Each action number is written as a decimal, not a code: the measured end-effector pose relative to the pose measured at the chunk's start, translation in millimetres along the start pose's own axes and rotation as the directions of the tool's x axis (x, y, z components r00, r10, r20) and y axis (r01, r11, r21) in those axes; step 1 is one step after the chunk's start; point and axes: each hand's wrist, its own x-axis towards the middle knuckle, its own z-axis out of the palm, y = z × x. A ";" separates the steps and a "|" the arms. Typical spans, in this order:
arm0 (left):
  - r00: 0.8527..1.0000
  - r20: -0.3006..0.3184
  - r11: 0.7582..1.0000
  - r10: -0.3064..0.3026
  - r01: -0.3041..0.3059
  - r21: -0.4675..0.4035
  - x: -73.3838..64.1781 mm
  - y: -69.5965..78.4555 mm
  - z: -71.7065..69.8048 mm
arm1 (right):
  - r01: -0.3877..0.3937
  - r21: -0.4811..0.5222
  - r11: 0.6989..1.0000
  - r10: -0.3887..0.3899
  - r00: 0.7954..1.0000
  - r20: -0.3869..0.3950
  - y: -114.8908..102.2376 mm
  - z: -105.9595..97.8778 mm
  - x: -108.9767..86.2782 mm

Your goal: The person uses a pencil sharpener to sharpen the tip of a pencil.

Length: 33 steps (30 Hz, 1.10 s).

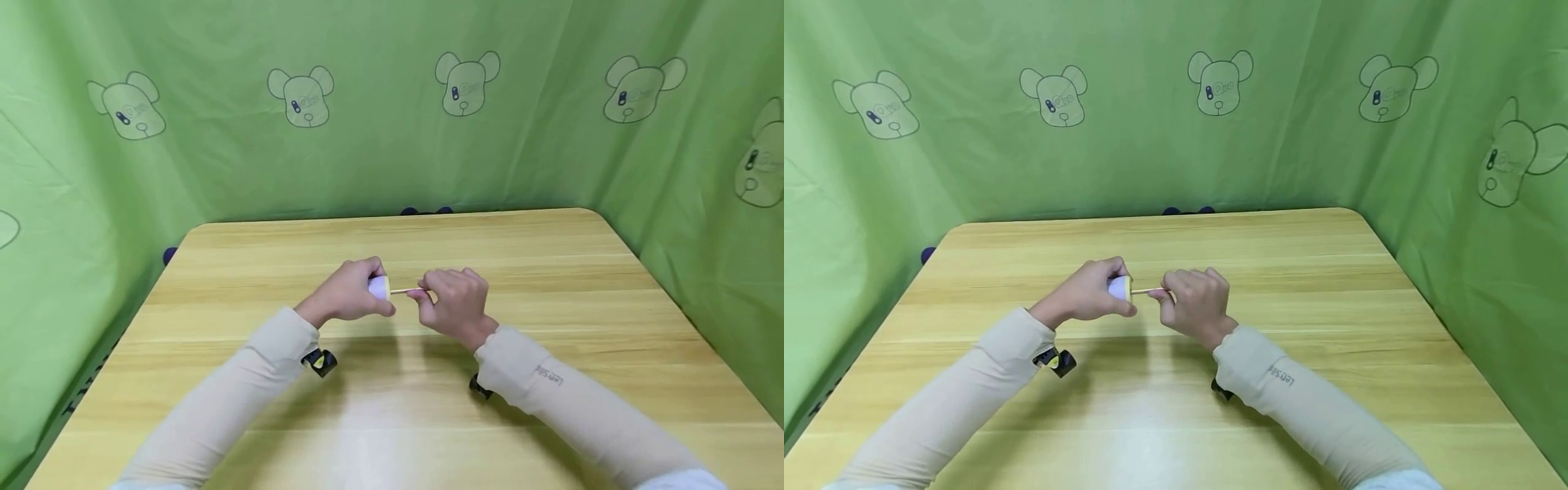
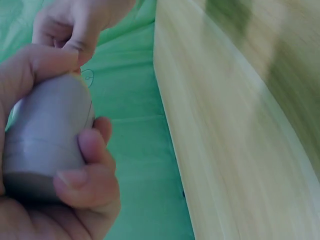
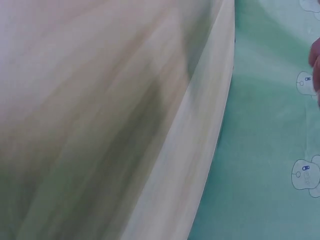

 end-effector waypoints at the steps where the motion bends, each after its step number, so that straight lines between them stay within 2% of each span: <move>1: 1.000 -0.016 1.000 0.004 -0.004 0.015 0.0 -0.1 1.4 | -0.022 0.001 1.000 0.022 0.999 0.026 -0.8 -0.6 0.2; 4: 0.998 -0.054 0.999 0.014 -0.012 0.045 -0.1 -0.2 5.9 | -0.085 0.004 0.996 0.084 0.989 0.119 -2.5 -3.6 0.7; 6: 0.997 -0.075 0.998 0.022 -0.017 0.068 -0.3 -0.3 9.3 | -0.130 0.005 0.992 0.126 0.971 0.205 -2.8 -7.1 1.2; 8: 0.995 -0.092 0.996 0.026 -0.018 0.087 -1.1 -0.8 12.4 | -0.192 0.016 0.981 0.177 0.929 0.326 -3.0 -11.7 3.6; 9: 0.995 -0.100 0.995 0.029 -0.019 0.098 -1.5 -1.2 13.9 | -0.238 0.027 0.971 0.209 0.894 0.396 -2.9 -14.0 5.8; 10: 0.994 -0.108 0.994 0.033 -0.021 0.112 -1.9 -1.8 15.4 | -0.287 0.032 0.957 0.239 0.851 0.467 -2.7 -16.3 8.7; 11: 0.992 -0.116 0.991 0.041 -0.026 0.128 -2.2 -2.3 16.9 | -0.342 0.035 0.939 0.271 0.799 0.537 -2.4 -18.3 12.3; 12: 0.991 -0.123 0.989 0.049 -0.031 0.141 -2.7 -2.5 18.1 | -0.402 0.034 0.915 0.301 0.736 0.606 -1.9 -20.1 16.2; 15: 0.986 -0.144 0.979 0.088 -0.059 0.193 -3.1 -3.3 21.8 | -0.561 -0.007 0.828 0.362 0.524 0.771 0.9 -23.9 28.3; 18: 0.976 -0.164 0.961 0.144 -0.098 0.257 -2.9 -3.4 25.8 | -0.670 -0.070 0.739 0.377 0.325 0.868 5.3 -25.5 36.9; 20: 0.968 -0.182 0.948 0.175 -0.115 0.297 -3.3 -4.8 28.5 | -0.712 -0.108 0.694 0.362 0.216 0.907 7.3 -24.2 41.4; 21: 0.963 -0.190 0.941 0.190 -0.123 0.316 -3.4 -5.7 29.8 | -0.726 -0.123 0.677 0.351 0.171 0.921 8.2 -23.7 43.0; 22: 0.959 -0.198 0.935 0.201 -0.127 0.331 -3.5 -6.5 30.9 | -0.733 -0.138 0.666 0.342 0.135 0.930 8.7 -23.0 44.3; 23: 0.956 -0.205 0.929 0.209 -0.129 0.347 -3.3 -7.5 31.9 | -0.731 -0.146 0.667 0.331 0.115 0.937 9.1 -22.3 45.2; 24: 0.953 -0.212 0.925 0.215 -0.129 0.358 -3.4 -8.0 32.4 | -0.725 -0.148 0.672 0.323 0.108 0.940 9.1 -21.7 45.7; 25: 0.951 -0.218 0.921 0.219 -0.128 0.367 -3.2 -8.6 32.5 | -0.716 -0.146 0.683 0.322 0.116 0.940 9.1 -20.9 45.7; 26: 0.950 -0.224 0.920 0.219 -0.125 0.371 -3.0 -8.9 32.0 | -0.705 -0.144 0.694 0.326 0.130 0.936 8.6 -20.3 45.5; 27: 0.949 -0.228 0.920 0.217 -0.121 0.372 -2.7 -9.0 31.0 | -0.696 -0.134 0.705 0.331 0.157 0.931 8.2 -19.6 45.0; 30: 0.953 -0.229 0.931 0.198 -0.109 0.349 -1.8 -8.2 25.7 | -0.676 -0.093 0.731 0.357 0.263 0.897 5.5 -18.7 43.3; 33: 0.967 -0.208 0.955 0.148 -0.086 0.283 -1.1 -6.6 18.4 | -0.649 -0.018 0.761 0.359 0.398 0.844 3.8 -19.0 39.3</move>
